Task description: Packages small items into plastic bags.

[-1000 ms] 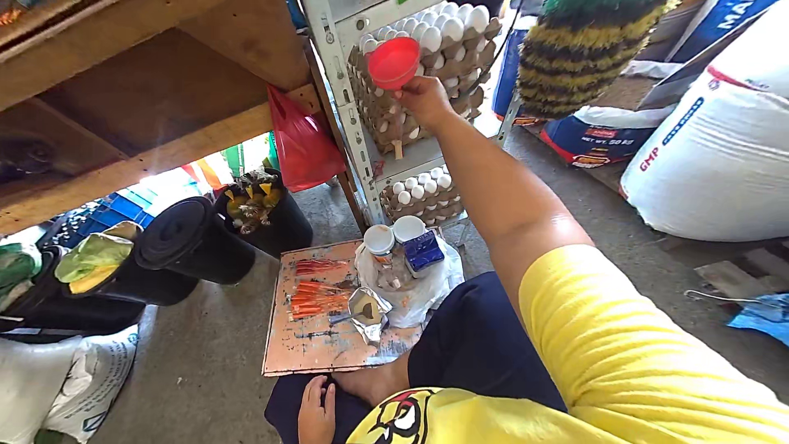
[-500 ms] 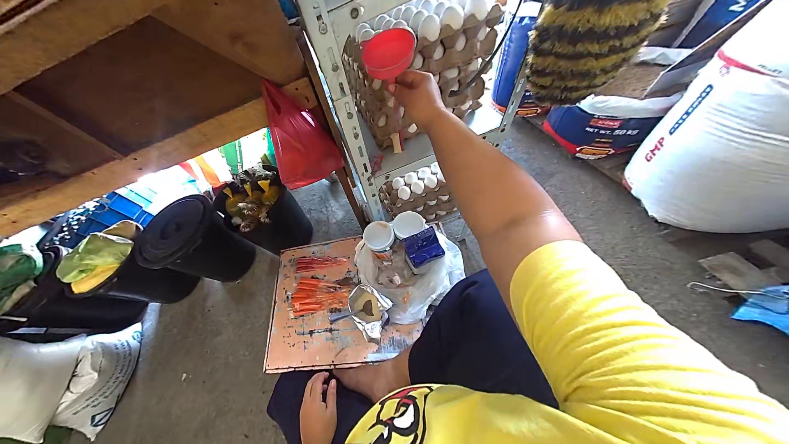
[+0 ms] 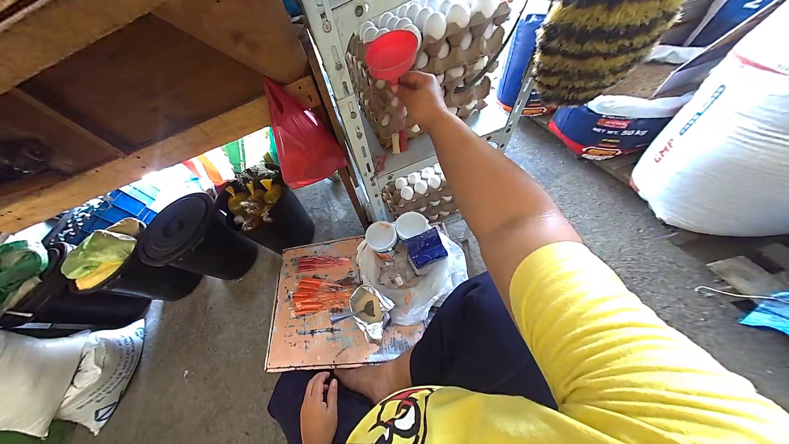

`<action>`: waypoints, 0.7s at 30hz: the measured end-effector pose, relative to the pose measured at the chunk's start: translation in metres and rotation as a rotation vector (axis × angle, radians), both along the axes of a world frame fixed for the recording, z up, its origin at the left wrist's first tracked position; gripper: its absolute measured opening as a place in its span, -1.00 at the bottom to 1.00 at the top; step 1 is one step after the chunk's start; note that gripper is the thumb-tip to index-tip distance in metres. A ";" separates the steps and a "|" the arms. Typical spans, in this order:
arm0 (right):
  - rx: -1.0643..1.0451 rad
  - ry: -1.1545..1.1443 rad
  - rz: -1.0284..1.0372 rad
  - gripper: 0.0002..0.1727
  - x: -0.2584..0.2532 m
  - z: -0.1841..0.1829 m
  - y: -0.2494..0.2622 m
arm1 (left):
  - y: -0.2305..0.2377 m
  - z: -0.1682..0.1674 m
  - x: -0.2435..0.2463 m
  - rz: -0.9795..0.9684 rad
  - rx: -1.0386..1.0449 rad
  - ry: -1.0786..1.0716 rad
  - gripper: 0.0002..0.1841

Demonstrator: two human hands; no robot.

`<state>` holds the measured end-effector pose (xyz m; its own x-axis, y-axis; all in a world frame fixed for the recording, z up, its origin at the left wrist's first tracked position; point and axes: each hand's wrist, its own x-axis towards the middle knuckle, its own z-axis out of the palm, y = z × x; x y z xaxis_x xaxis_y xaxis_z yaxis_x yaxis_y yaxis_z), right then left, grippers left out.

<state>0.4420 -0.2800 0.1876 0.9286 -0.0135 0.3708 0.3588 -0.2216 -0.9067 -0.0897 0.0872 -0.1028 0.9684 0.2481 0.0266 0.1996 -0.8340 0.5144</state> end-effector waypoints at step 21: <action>-0.034 0.025 0.196 -0.71 -0.190 0.096 -0.004 | -0.073 0.267 0.163 -0.492 -0.036 -0.836 -0.75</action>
